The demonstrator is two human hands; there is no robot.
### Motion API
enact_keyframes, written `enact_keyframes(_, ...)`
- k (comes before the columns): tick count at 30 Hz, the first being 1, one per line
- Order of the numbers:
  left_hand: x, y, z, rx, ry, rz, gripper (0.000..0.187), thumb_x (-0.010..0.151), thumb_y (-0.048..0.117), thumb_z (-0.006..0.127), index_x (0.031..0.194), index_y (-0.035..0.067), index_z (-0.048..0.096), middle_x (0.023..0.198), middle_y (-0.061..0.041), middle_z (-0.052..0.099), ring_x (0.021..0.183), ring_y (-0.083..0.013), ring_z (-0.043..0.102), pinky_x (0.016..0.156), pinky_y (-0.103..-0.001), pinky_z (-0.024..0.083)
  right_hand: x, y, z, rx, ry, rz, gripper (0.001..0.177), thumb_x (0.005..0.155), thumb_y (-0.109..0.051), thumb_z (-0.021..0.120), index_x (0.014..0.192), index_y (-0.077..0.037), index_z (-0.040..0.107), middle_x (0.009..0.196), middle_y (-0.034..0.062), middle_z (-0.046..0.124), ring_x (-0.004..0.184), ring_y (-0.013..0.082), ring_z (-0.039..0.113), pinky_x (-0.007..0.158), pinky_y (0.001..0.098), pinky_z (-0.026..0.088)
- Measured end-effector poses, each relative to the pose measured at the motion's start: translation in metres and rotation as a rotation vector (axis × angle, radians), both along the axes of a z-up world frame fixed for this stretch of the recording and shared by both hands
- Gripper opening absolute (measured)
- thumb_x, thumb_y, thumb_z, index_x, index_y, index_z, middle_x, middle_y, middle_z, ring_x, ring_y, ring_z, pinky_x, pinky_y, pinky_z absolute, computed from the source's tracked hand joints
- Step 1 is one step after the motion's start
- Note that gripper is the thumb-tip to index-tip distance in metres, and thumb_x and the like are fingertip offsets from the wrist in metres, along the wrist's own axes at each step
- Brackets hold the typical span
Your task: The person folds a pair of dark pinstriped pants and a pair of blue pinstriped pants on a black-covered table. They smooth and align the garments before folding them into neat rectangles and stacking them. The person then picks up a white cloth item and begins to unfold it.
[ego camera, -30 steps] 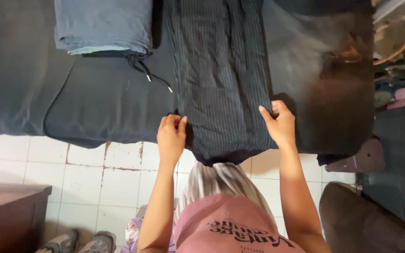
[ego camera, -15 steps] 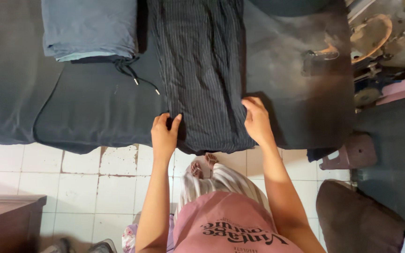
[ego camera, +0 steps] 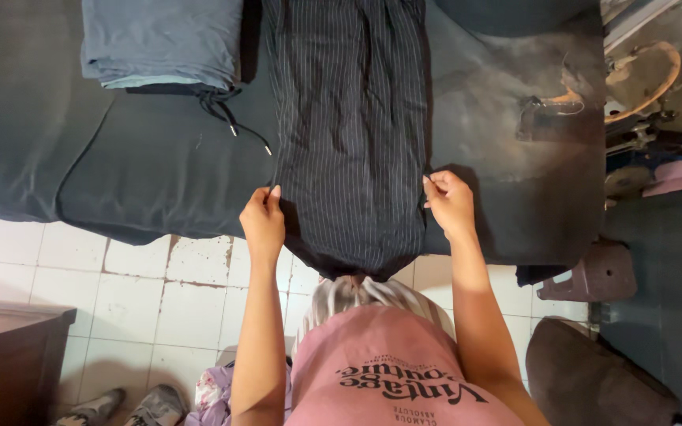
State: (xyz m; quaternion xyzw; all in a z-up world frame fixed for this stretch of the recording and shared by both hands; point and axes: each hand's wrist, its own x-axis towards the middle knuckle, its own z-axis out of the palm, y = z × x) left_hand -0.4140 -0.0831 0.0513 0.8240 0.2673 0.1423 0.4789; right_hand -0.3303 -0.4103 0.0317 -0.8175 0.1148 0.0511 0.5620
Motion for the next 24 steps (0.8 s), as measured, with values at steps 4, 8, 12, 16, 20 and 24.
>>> enact_keyframes(4, -0.001, 0.004, 0.017, -0.219, 0.061, -0.113, 0.03, 0.098, 0.029, 0.07, 0.099, -0.001, 0.072, 0.067, -0.004, 0.063, 0.059, -0.0076, 0.051, 0.057, -0.028, 0.043, -0.005, 0.007, 0.032, 0.125, -0.03, 0.021, 0.016, 0.092, -0.016, 0.071, 0.103, -0.008, 0.061, 0.078, 0.0034, 0.07, 0.064, 0.0071, 0.061, 0.056, 0.0254, 0.053)
enact_keyframes(8, -0.004, 0.005, 0.024, -0.406, 0.099, -0.258, 0.032, 0.099, 0.029, 0.072, 0.094, -0.003, 0.072, 0.069, 0.002, 0.059, 0.064, -0.0042, 0.048, 0.057, -0.025, 0.04, -0.01, 0.01, 0.037, 0.056, 0.059, 0.079, 0.026, 0.108, -0.028, 0.064, 0.091, -0.008, 0.067, 0.072, -0.0013, 0.057, 0.063, 0.0046, 0.05, 0.056, 0.0226, 0.042)
enact_keyframes(12, 0.004, 0.006, 0.002, -0.706, -0.02, -0.239, 0.024, 0.098, 0.021, 0.071, 0.094, -0.003, 0.072, 0.076, 0.003, 0.067, 0.067, -0.0039, 0.055, 0.06, -0.023, 0.046, -0.01, 0.01, 0.024, -0.019, 0.019, 0.211, 0.037, 0.098, -0.022, 0.081, 0.082, 0.001, 0.058, 0.074, -0.0036, 0.048, 0.067, 0.0049, 0.041, 0.057, 0.0267, 0.035)
enact_keyframes(16, 0.005, 0.005, -0.01, -0.77, -0.102, -0.09, 0.018, 0.092, 0.01, 0.076, 0.1, -0.005, 0.075, 0.083, -0.001, 0.073, 0.07, -0.007, 0.062, 0.065, -0.023, 0.051, 0.0, 0.0, 0.013, 0.08, 0.022, 0.145, 0.022, 0.094, -0.017, 0.078, 0.096, 0.003, 0.069, 0.083, -0.0022, 0.066, 0.074, 0.004, 0.055, 0.065, 0.024, 0.044)
enact_keyframes(20, 0.005, 0.003, 0.001, -0.729, -0.08, -0.061, 0.025, 0.085, 0.005, 0.08, 0.107, -0.006, 0.075, 0.089, -0.006, 0.077, 0.075, -0.0095, 0.068, 0.071, -0.024, 0.055, 0.004, -0.005, 0.01, 0.132, 0.052, 0.177, 0.023, 0.096, -0.016, 0.075, 0.109, 0.003, 0.074, 0.094, 0.0016, 0.074, 0.081, 0.0047, 0.061, 0.07, 0.0228, 0.048)
enact_keyframes(24, 0.004, 0.007, 0.009, -0.749, -0.047, -0.237, 0.025, 0.087, 0.013, 0.079, 0.106, -0.004, 0.074, 0.091, -0.003, 0.076, 0.079, -0.0071, 0.067, 0.073, -0.022, 0.054, 0.009, -0.013, 0.015, 0.195, 0.12, 0.318, 0.027, 0.092, -0.016, 0.076, 0.112, 0.002, 0.074, 0.098, -0.0009, 0.074, 0.084, 0.0051, 0.062, 0.075, 0.0225, 0.05)
